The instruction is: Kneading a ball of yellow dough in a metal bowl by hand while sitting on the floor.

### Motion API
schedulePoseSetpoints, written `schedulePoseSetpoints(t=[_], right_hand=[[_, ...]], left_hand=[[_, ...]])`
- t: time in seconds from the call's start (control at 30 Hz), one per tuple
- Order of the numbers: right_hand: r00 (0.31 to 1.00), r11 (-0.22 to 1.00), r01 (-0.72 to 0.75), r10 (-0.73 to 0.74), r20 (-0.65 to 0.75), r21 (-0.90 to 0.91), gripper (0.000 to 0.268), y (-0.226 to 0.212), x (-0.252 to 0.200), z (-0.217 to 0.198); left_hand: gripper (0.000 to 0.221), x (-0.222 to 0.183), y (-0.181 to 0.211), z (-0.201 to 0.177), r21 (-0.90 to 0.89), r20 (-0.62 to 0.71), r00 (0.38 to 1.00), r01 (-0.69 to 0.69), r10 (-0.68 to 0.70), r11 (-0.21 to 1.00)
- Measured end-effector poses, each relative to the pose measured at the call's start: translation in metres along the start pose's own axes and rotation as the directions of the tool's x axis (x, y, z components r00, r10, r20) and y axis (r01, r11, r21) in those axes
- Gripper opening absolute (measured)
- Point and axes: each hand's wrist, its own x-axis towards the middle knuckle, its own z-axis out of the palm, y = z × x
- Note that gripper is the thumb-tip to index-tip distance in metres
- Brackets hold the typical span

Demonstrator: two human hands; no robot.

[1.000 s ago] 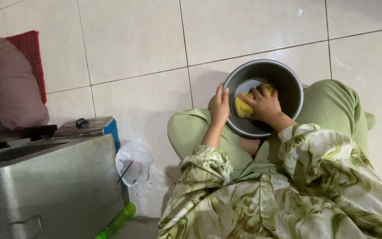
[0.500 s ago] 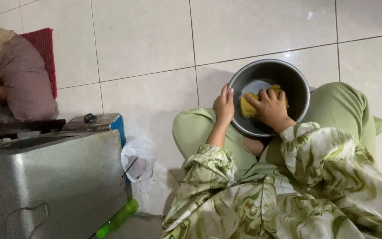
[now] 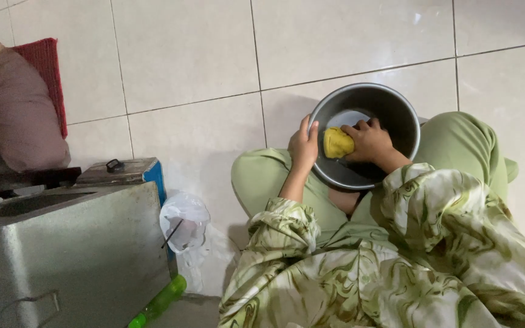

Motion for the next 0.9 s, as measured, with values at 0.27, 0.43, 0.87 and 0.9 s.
schedulePoseSetpoints(t=[0.27,0.43,0.87,0.9], right_hand=[[0.984,0.994,0.049,-0.032,-0.178,0.095,0.079,-0.004,-0.023,-0.024],[0.956,0.911,0.254,-0.185,-0.228,0.325,0.048,0.005,-0.053,-0.1],[0.911,0.625,-0.13,0.382,-0.156,0.77,0.041,0.064,-0.024,-0.054],[0.905,0.606,-0.149,0.402,-0.139,0.782,0.039,0.064,-0.025,-0.055]], left_hand=[[0.047,0.009,-0.034,0.006,0.098,0.039,0.999,-0.021,0.017,0.995],[0.05,0.0,-0.027,0.004,0.059,0.025,0.999,-0.024,0.022,0.998],[0.111,0.043,-0.001,0.163,0.559,0.616,0.766,-0.589,0.183,0.583],[0.101,0.047,0.0,0.169,0.579,0.606,0.781,-0.564,0.152,0.588]])
